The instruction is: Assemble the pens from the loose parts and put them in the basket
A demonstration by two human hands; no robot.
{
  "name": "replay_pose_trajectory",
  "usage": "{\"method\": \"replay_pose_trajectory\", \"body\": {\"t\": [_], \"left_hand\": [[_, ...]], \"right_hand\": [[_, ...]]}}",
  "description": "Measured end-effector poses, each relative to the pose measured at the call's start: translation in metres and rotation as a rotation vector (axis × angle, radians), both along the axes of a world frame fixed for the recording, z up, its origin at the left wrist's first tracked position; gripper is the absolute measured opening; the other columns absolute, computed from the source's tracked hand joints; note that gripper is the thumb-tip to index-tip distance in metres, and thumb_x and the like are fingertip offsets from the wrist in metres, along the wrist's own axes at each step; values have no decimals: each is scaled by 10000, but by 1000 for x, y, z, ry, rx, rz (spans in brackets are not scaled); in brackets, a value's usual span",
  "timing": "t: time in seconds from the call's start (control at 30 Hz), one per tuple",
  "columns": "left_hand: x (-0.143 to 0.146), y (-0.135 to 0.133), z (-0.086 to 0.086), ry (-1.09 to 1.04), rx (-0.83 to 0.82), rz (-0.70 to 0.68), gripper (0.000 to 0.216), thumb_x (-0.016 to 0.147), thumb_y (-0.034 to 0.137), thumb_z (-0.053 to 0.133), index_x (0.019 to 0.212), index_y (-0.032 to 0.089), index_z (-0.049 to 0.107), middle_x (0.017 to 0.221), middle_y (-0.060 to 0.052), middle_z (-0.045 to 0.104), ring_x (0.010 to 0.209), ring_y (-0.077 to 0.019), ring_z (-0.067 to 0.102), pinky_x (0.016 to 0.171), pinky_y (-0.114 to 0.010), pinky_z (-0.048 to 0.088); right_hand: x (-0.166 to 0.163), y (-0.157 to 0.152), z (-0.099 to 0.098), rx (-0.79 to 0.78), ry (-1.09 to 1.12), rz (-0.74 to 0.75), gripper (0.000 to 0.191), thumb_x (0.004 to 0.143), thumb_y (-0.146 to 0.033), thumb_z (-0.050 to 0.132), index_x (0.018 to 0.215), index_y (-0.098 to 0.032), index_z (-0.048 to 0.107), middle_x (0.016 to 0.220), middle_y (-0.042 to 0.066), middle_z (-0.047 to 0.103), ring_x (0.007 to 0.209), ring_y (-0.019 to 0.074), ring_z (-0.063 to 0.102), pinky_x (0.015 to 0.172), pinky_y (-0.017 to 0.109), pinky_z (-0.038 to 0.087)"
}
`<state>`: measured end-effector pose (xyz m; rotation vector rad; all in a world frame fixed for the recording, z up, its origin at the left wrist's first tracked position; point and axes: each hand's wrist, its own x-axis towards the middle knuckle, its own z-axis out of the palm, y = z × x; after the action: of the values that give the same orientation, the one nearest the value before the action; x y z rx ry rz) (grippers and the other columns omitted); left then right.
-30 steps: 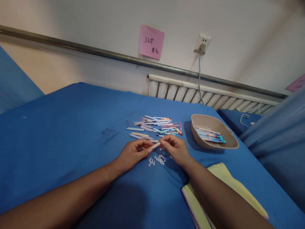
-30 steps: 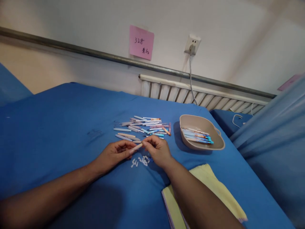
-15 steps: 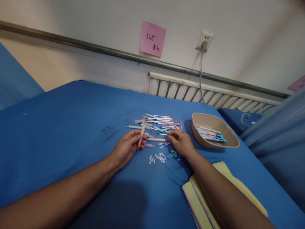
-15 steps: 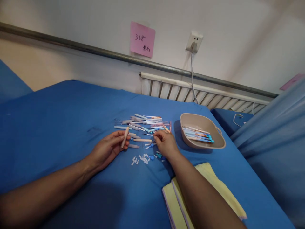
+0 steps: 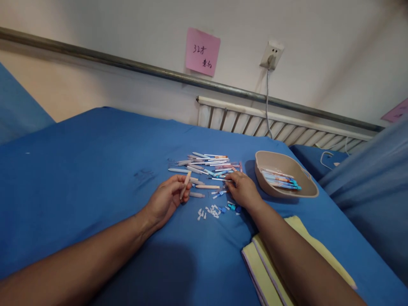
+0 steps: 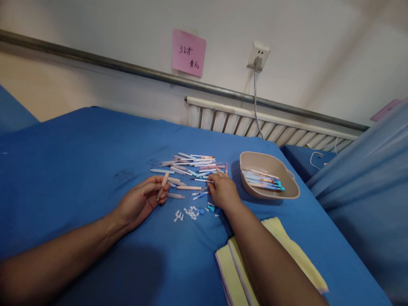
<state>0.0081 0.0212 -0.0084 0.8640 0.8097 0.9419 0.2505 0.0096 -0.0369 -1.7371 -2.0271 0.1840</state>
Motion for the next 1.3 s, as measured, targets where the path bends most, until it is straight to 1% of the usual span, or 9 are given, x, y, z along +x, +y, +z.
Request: {"method": "replay_pose_trajectory", "body": {"t": [0.1, 0.27, 0.37, 0.5, 0.67, 0.77, 0.9, 1.0, 1.3], "left_hand": [[0, 0, 0, 3, 2, -9, 106, 721, 97, 496, 806, 149, 531, 714, 4, 533, 542, -86, 453, 502, -214, 385], [0, 0, 1, 8, 7, -11, 98, 724, 99, 488, 797, 152, 528, 715, 1, 537, 548, -89, 457, 507, -216, 389], [0, 0, 0, 12, 6, -15, 106, 715, 97, 492, 797, 155, 526, 710, 3, 539, 545, -90, 458, 507, -216, 389], [0, 0, 0, 15, 6, -18, 110, 714, 107, 499, 807, 161, 522, 714, 7, 540, 539, -91, 456, 506, -216, 387], [0, -1, 1, 30, 17, -29, 118, 727, 133, 511, 840, 157, 532, 716, 11, 529, 528, -87, 446, 492, -211, 371], [0, -3, 0, 46, 35, -37, 123, 747, 156, 516, 868, 157, 540, 715, 15, 525, 530, -88, 445, 492, -211, 366], [1, -3, 0, 65, 60, -49, 111, 777, 191, 517, 880, 156, 542, 711, 18, 518, 532, -86, 439, 495, -212, 363], [1, -4, 0, 78, 67, -58, 99, 788, 206, 519, 874, 159, 535, 703, 21, 512, 532, -88, 437, 490, -213, 358], [1, -3, -1, 101, 77, -79, 115, 790, 227, 527, 884, 162, 547, 702, 18, 523, 538, -92, 442, 493, -219, 364]], "right_hand": [[1, 2, 3, -28, -60, -24, 181, 860, -227, 500, 955, -208, 654, 1026, 61, 652, 1024, 194, 548, 887, 283, 373], [1, -2, 11, -95, -103, -35, 160, 857, -257, 500, 860, -215, 654, 850, 39, 668, 852, 174, 586, 747, 253, 390], [3, -4, 14, -147, -64, -25, 123, 839, -258, 526, 829, -214, 640, 817, 25, 671, 807, 157, 590, 695, 234, 387], [4, -4, 12, -144, 0, -18, 94, 813, -250, 566, 868, -207, 629, 841, 23, 675, 797, 145, 597, 695, 226, 395], [0, -7, 12, -224, 84, 33, 75, 825, -220, 541, 848, -215, 613, 654, -16, 659, 612, 126, 596, 602, 227, 394], [1, -8, 12, -272, 129, 44, 68, 827, -219, 535, 814, -220, 602, 587, -32, 644, 558, 122, 588, 558, 223, 382], [9, -4, 9, -260, 105, 18, 32, 791, -214, 586, 809, -220, 611, 664, -24, 666, 600, 120, 595, 550, 212, 375], [14, -2, 7, -228, 69, 15, 72, 765, -193, 609, 832, -217, 613, 731, -16, 664, 644, 121, 590, 572, 208, 379], [14, -4, 13, -162, -94, 146, 109, 788, -142, 549, 862, -196, 607, 830, 19, 643, 775, 142, 560, 698, 231, 374]]}}
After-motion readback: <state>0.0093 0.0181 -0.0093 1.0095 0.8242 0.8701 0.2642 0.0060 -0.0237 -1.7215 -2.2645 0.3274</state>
